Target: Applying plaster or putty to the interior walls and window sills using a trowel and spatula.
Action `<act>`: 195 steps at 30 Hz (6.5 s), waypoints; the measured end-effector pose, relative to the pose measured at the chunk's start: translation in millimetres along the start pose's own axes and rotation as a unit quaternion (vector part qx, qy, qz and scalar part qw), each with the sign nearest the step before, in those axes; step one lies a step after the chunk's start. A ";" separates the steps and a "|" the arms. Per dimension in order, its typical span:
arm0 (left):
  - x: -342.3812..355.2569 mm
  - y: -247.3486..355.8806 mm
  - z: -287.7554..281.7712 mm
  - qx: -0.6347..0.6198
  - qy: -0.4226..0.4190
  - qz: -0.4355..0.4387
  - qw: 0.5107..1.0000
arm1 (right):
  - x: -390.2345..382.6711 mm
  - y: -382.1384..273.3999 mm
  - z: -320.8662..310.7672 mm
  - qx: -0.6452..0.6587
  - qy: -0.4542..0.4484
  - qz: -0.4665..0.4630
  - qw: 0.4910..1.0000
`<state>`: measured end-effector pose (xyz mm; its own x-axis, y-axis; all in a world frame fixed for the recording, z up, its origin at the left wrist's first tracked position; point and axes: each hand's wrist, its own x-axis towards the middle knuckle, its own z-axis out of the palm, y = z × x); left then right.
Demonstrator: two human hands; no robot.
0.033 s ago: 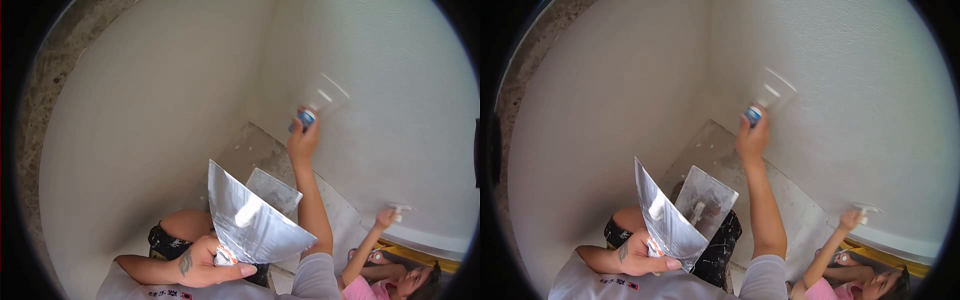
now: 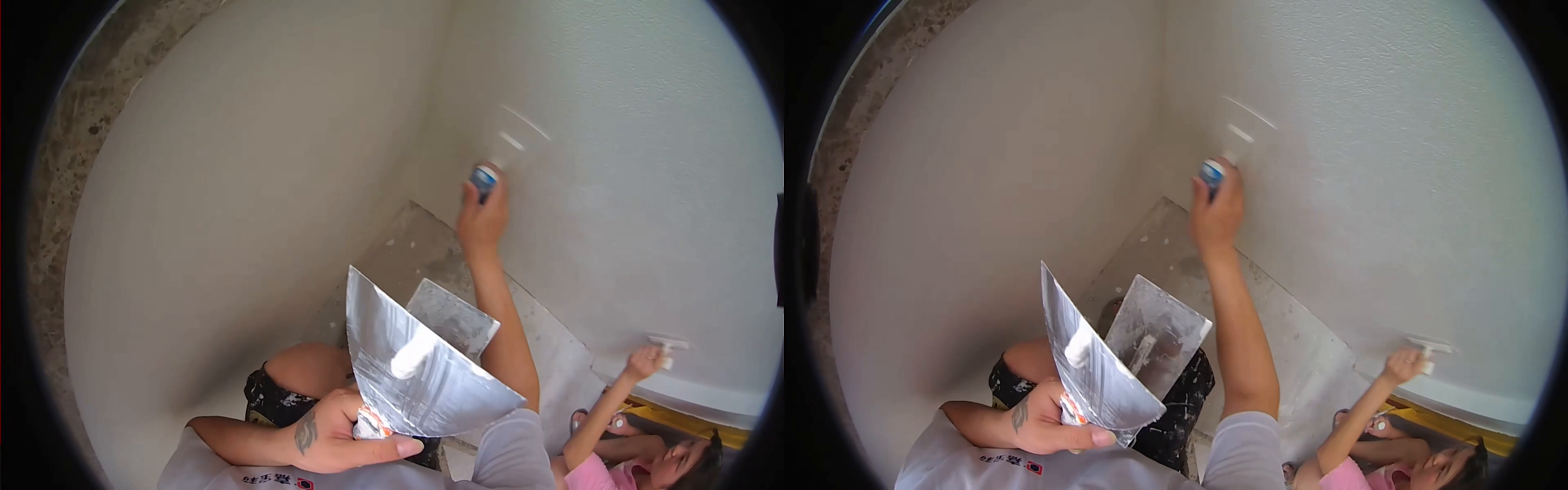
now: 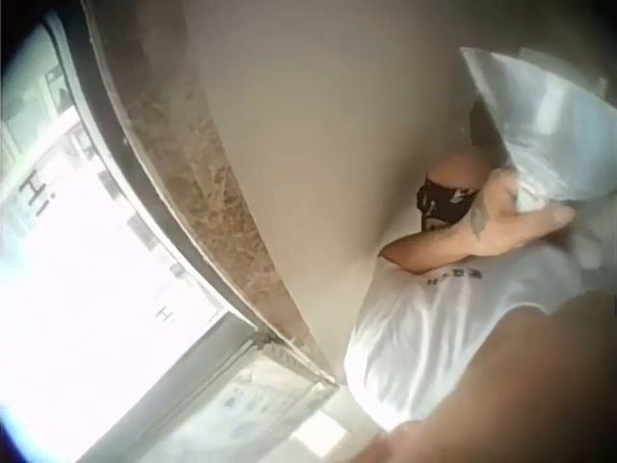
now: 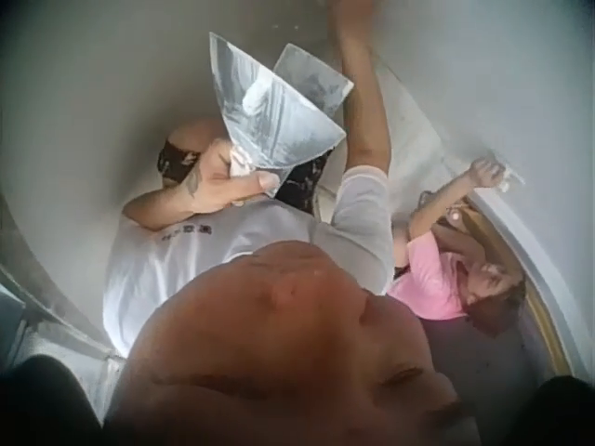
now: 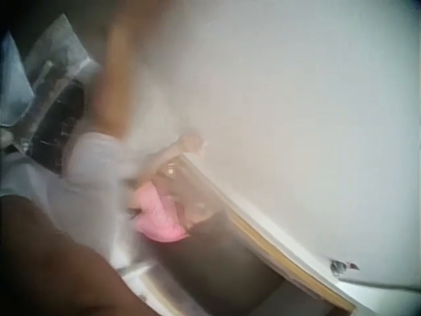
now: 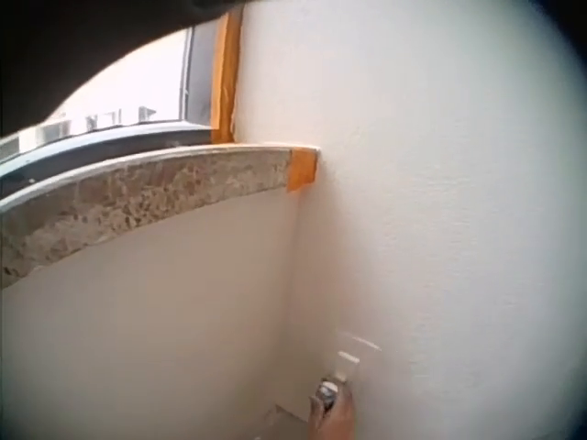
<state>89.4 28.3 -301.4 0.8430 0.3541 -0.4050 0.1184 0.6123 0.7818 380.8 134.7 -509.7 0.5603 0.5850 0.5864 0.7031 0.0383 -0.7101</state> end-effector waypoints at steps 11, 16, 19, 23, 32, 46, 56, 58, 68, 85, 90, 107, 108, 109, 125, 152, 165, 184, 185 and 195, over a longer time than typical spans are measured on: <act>-3.2 -4.5 -14.4 0.020 -0.045 0.076 0.996 | -26.2 31.8 60.2 0.082 0.004 0.027 0.996; 2.7 -14.2 -16.8 0.050 -0.040 0.045 0.997 | -72.2 67.7 139.5 0.050 -0.036 0.064 0.996; -2.2 -23.1 -22.1 0.047 -0.012 0.055 0.997 | -87.5 92.3 149.3 0.025 -0.008 0.045 0.999; -5.3 -24.3 -23.2 0.041 0.024 0.012 0.999 | -113.7 121.4 128.7 0.021 -0.157 0.119 0.980; -7.3 -22.9 -44.2 0.090 -0.035 0.064 0.993 | -128.5 126.4 -49.0 -0.208 -0.071 0.049 0.974; -2.8 -41.9 -11.3 -0.023 0.131 0.095 0.986 | -206.1 237.4 -200.1 -0.469 -0.293 0.081 0.829; -41.4 -98.3 -17.4 0.100 0.027 0.110 0.988 | -179.9 -33.6 -78.6 -0.161 -0.045 0.073 0.983; -60.2 -104.4 -8.4 0.085 0.038 0.109 0.990 | -195.6 -57.0 -68.1 -0.092 -0.119 0.046 0.988; -57.8 -104.3 -11.9 0.094 0.033 0.196 0.976 | -202.2 -73.7 5.0 0.189 -0.357 -0.150 0.902; -51.0 -111.0 -13.3 0.082 0.063 0.262 0.960 | -242.2 -241.2 120.1 0.178 -0.443 -0.506 0.719; -45.8 -119.6 -16.9 0.065 0.076 0.262 0.960 | -192.4 -195.9 137.6 0.232 -0.271 -0.473 0.806; -62.9 -98.4 -6.1 0.063 0.089 0.391 0.914 | -206.6 -318.0 103.0 0.257 -0.450 -0.524 0.676; -62.5 -96.5 -7.2 0.090 0.088 0.373 0.919 | -208.3 -331.7 103.8 0.251 -0.485 -0.525 0.652; -62.6 -94.2 -6.5 0.117 0.084 0.355 0.924 | -217.6 -343.5 102.7 0.242 -0.520 -0.522 0.631; -89.9 -100.8 -11.5 -0.008 0.032 0.267 0.963 | -110.0 -152.3 51.0 0.350 -0.122 -0.058 0.927; -51.0 -73.2 -17.8 -0.135 0.011 0.245 0.960 | 146.1 -258.2 -260.8 0.178 0.375 -0.067 0.907; -41.6 -55.8 -12.5 -0.098 0.048 0.265 0.958 | 130.5 -190.4 -394.0 -0.155 0.326 -0.115 0.925; -20.3 -58.5 -37.3 0.000 0.020 0.173 0.985 | -16.2 -45.9 -307.4 -0.399 0.114 -0.137 0.899; -20.7 -63.9 -42.1 0.008 0.010 0.157 0.987 | -42.6 -27.3 -277.1 -0.444 0.033 -0.171 0.879; -44.0 -57.7 -40.6 -0.075 0.078 0.084 0.990 | -34.1 -25.2 -249.5 -0.372 0.028 -0.162 0.914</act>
<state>24.2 6.1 -347.8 0.7507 0.5585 -0.3529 -0.1067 0.6297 0.7695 453.2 -88.4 -414.5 0.2776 0.5976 0.7522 0.9270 -0.3721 -0.0465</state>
